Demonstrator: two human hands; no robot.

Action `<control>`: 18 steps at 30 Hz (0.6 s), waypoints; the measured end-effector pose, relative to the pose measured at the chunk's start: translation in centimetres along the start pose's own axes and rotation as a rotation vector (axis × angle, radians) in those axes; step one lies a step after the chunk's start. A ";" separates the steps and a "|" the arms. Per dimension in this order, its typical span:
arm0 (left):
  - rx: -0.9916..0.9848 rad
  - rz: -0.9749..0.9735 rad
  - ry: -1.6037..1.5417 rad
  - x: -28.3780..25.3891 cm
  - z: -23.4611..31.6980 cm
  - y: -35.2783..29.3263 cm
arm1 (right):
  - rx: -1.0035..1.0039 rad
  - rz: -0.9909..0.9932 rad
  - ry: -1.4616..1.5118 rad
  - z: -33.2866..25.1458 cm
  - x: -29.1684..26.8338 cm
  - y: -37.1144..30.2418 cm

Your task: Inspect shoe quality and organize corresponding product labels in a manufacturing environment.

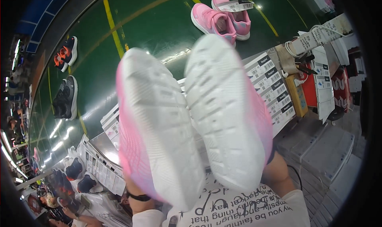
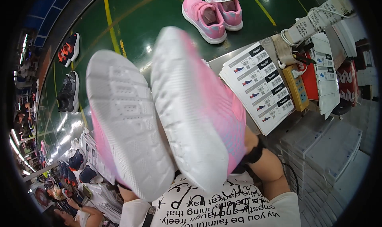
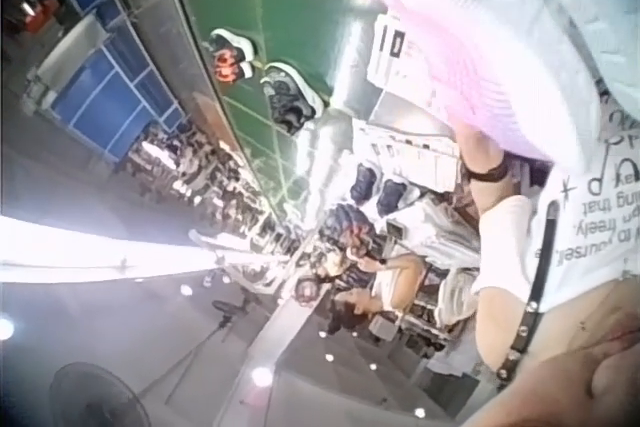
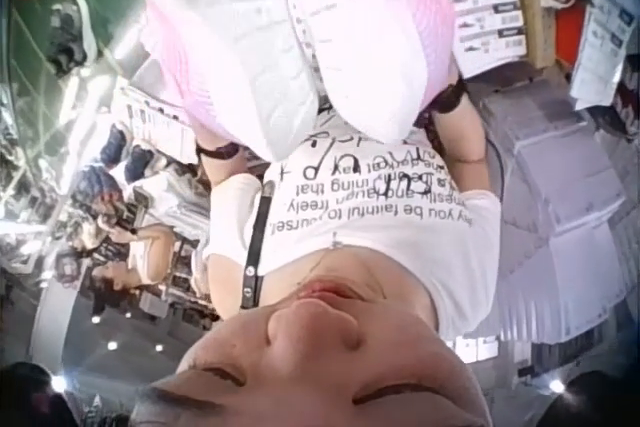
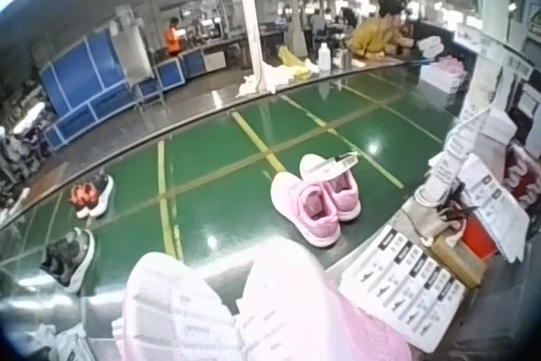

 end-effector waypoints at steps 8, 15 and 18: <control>-0.181 -0.037 -0.395 2.1 -6.6 3.7 | -0.067 -0.186 0.175 3.0 2.0 4.3; 0.028 -0.079 0.139 -8.5 -8.6 9.5 | -0.143 -0.057 -0.032 -1.5 3.6 19.6; -0.005 -0.176 0.562 -7.7 -12.8 11.6 | -0.260 0.023 -0.712 1.1 4.0 24.7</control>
Point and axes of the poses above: each hand's wrist, its own y-axis towards the middle knuckle, its own x-axis out of the palm, z = x × y, the point moved 5 cm from there along y, towards the middle knuckle, and after that the axes turned 14 degrees about -z, right-handed, at the moved point
